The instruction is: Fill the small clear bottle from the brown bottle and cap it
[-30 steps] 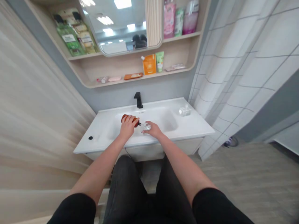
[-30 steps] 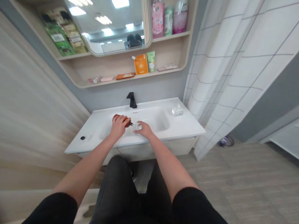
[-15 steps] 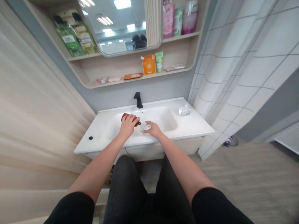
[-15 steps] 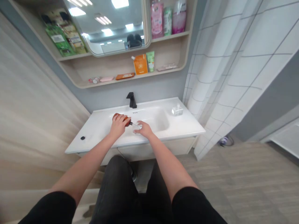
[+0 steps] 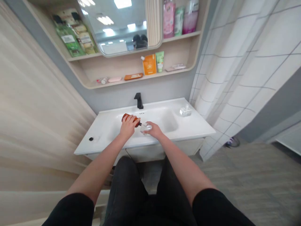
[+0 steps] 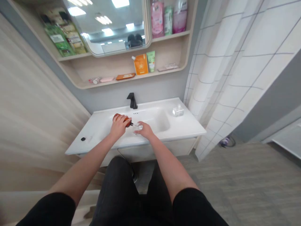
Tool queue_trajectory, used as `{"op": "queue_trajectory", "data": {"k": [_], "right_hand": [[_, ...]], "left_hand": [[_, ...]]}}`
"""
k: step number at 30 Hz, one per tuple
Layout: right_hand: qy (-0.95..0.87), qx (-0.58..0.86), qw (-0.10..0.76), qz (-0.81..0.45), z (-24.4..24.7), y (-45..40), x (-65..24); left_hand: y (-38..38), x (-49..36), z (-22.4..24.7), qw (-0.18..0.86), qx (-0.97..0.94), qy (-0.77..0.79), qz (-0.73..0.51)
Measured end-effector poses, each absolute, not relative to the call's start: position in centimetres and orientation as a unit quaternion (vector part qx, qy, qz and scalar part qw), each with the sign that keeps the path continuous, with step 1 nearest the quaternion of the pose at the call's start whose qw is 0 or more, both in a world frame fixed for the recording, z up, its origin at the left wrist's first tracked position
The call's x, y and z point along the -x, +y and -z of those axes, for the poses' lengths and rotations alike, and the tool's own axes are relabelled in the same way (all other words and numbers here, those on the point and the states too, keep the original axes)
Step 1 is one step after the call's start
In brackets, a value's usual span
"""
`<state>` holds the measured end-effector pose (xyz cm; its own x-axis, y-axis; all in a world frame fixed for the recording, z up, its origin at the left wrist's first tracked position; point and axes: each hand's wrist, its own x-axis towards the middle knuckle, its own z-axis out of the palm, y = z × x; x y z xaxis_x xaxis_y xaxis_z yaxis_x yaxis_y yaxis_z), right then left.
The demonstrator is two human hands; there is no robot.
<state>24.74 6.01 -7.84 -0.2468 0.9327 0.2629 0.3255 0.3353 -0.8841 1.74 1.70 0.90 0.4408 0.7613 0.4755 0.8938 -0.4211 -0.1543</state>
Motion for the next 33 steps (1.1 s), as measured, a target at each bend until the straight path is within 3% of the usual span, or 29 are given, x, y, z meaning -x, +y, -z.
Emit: {"op": "queue_trajectory", "data": {"k": [33], "right_hand": [[-0.685, 0.438, 0.442, -0.379, 7.5, 5.9, -24.9]], "left_hand": [[2.1, -2.4, -3.0, 0.212, 0.853, -0.459, 0.129]]}}
